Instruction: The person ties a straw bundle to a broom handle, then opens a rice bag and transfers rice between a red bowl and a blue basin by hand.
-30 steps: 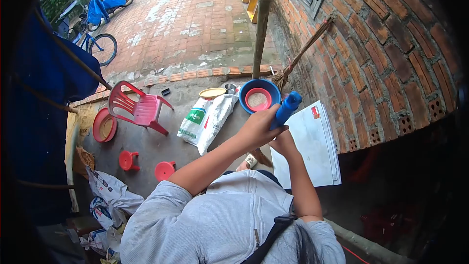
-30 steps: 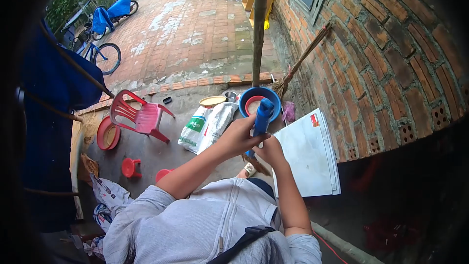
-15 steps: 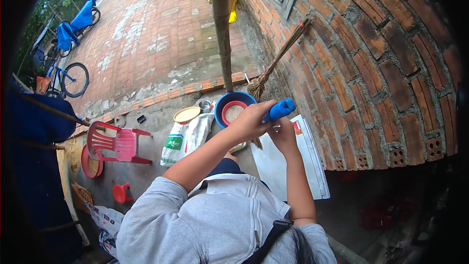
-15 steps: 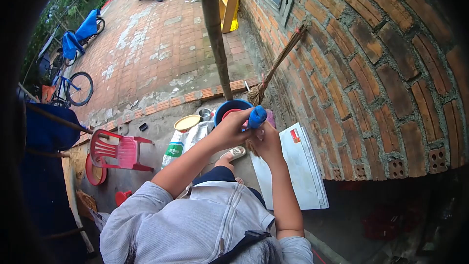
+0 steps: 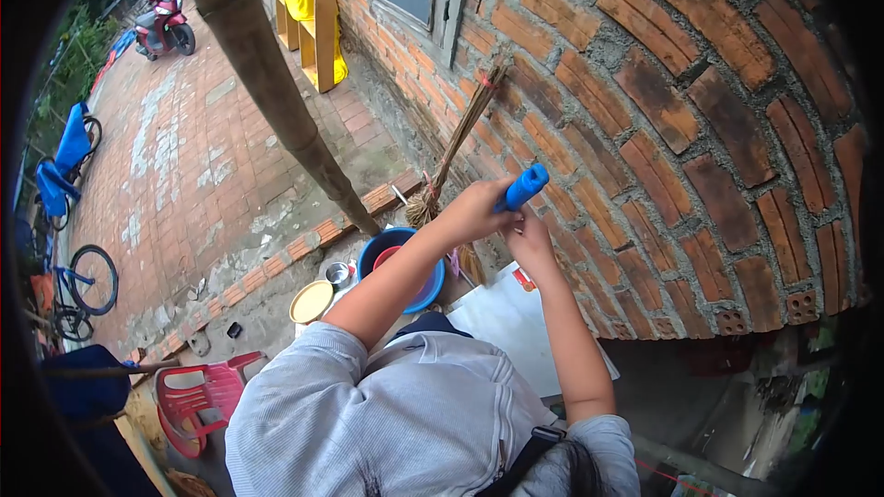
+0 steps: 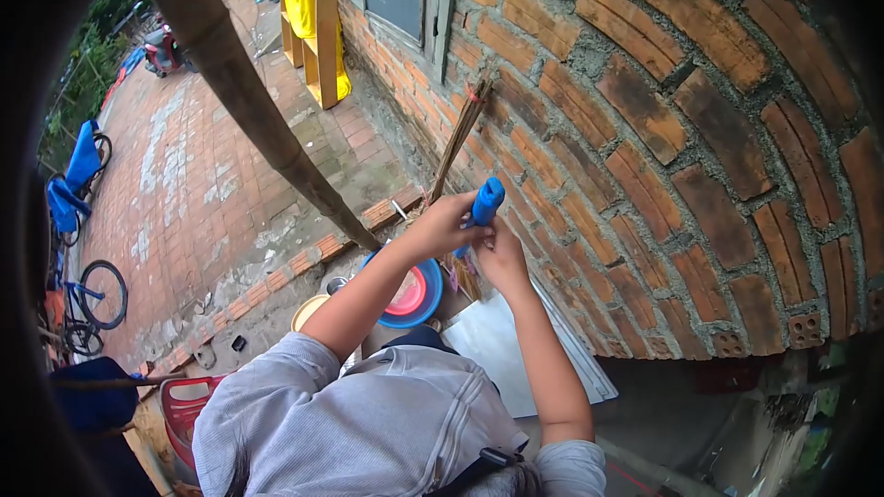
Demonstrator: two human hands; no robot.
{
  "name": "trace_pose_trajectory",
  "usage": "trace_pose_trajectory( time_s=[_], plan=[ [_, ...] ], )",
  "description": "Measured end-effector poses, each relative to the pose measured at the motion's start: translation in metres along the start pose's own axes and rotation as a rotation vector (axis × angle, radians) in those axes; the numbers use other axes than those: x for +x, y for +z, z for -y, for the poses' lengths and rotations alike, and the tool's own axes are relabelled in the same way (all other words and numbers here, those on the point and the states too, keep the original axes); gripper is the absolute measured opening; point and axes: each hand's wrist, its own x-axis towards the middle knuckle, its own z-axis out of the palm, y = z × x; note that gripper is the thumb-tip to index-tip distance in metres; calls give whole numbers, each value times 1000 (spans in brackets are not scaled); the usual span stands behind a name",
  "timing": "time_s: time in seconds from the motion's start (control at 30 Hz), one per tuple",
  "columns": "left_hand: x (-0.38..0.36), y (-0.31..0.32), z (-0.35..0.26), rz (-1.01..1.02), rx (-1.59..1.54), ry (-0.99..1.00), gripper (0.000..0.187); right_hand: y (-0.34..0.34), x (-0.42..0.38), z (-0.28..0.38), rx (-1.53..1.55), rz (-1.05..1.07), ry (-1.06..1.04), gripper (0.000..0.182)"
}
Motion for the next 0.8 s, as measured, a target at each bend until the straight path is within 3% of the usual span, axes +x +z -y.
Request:
trace_pose_trajectory(
  time_s=[0.03,0.13,0.17,0.27,0.3,0.33,0.47,0.5,0.53,0.6,0.67,0.73,0.77,0.8],
  plan=[
    [11,-1,12,3,13,6,36,0,10,2,-30,-14,124,28],
    [43,3,56,16,41,44,36,5,43,-40,-9,-88,196,28],
    [52,6,70,17,30,-27,36,6,53,-57,41,-86,261,33],
    [76,21,119,10,58,-115,37,9,72,-82,244,-150,136,41],
    [86,26,135,24,124,-180,40,4,74,-77,372,-130,367,48],
    [94,32,155,37,191,-246,43,1,78,-83,372,-140,373,48],
    [114,77,272,52,294,-332,46,-16,88,-95,255,-130,451,61],
    [117,75,281,221,330,-520,57,-18,90,-99,223,-139,436,60],
    [114,82,295,223,321,-523,57,-21,92,-102,187,-146,419,60],
    [112,101,322,100,652,-537,73,-26,93,-109,131,-159,392,61],
    [114,82,279,174,474,-604,80,-28,91,-114,-191,-208,239,58],
    [105,72,253,32,607,-223,76,-31,89,-98,-221,-196,269,60],
    [103,63,236,30,610,-230,76,-31,87,-92,-346,-195,154,60],
    [99,54,219,41,650,-113,74,-31,85,-88,-467,-194,38,60]
  ],
)
